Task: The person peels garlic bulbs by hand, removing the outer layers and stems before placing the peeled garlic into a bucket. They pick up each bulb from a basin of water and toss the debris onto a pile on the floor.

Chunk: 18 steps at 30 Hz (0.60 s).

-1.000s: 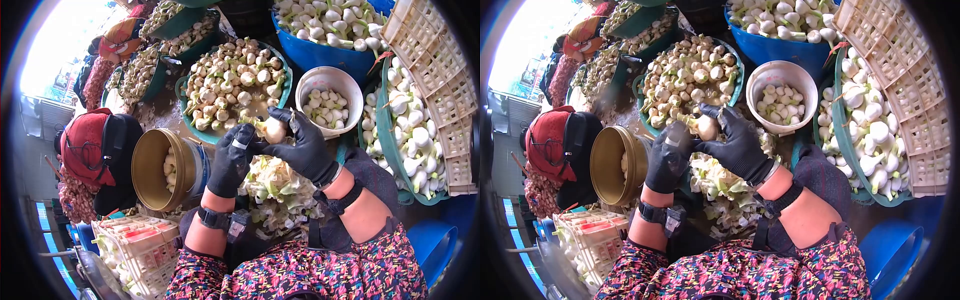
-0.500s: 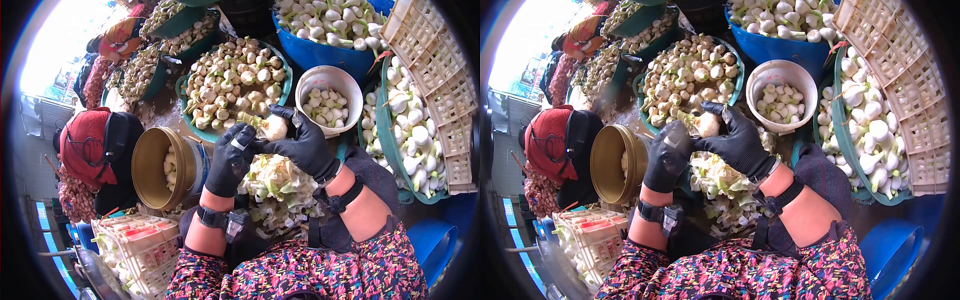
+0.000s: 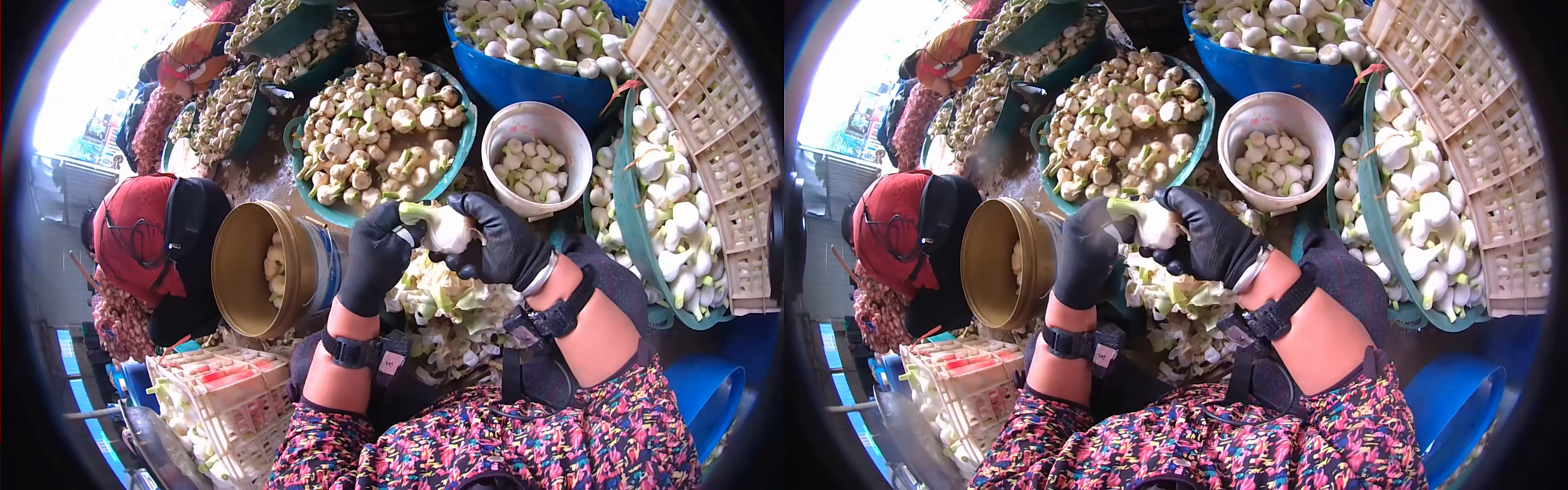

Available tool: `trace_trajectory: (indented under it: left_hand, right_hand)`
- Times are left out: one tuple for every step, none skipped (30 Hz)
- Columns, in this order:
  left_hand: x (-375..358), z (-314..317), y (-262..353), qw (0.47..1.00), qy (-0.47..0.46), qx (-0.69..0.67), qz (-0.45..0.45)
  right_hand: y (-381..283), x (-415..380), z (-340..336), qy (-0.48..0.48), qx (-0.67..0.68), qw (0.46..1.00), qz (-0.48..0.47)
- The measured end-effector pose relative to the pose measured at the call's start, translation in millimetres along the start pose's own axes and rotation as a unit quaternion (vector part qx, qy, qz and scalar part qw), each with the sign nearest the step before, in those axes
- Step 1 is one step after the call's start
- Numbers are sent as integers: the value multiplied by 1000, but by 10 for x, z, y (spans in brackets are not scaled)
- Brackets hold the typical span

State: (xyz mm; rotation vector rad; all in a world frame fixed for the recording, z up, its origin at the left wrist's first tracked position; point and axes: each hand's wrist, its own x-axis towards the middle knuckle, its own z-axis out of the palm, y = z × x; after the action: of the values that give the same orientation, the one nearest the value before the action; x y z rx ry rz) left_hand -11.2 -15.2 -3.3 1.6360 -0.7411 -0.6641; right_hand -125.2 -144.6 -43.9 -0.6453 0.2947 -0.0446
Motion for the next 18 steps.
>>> trace_trajectory:
  left_hand:
    - [11,-38,-49,991,-6,109,75]
    - [14,-71,-76,965,-12,215,148]
    - [3,-88,-61,965,5,235,115]
    - [7,-83,-66,965,7,234,115]
    - [7,-77,-75,971,5,211,111]
    - [-7,-80,-85,976,2,189,105]
    - [0,-94,-116,964,-20,227,139]
    - [18,-104,-141,948,-39,264,175]
    - [23,-77,-106,949,-38,251,188]
    - [15,-42,-77,950,-37,238,199]
    - [1,-37,-156,953,-18,224,205]
    - [-104,-28,-51,988,-10,72,134]
    - [-105,-34,-80,998,11,-47,50]
    - [-91,-65,-135,985,29,-164,-34]
    - [-89,-170,-195,987,-2,-131,-96]
    - [-64,-266,-207,997,-74,-8,-27]
    - [-68,-268,-214,987,-82,-115,-73]
    - [-80,-222,-96,964,-89,-221,-120]
  right_hand:
    - [-9,-8,-8,-8,38,997,60]
    - [-21,-20,0,-15,74,990,120]
    - [-72,-110,132,2,34,996,78]
    - [-95,-99,116,2,32,996,79]
    - [-119,-87,90,-36,67,987,139]
    - [-110,-91,79,-75,104,972,198]
    - [-57,-89,75,-85,90,968,217]
    - [-6,-86,81,-96,72,964,236]
    - [-8,-128,160,-98,31,971,214]
    - [-12,-169,228,-98,-8,977,191]
    - [-19,-156,212,-116,-7,979,168]
    - [4,-132,175,-73,81,979,171]
    - [-18,-125,141,-48,69,988,130]
    - [-48,-115,92,-23,57,994,87]
    - [-28,-24,-92,-77,122,982,122]
    - [-57,-43,-63,-51,195,973,111]
    - [-5,-71,-56,-54,81,995,-3]
    - [57,-96,-52,-53,-33,991,-114]
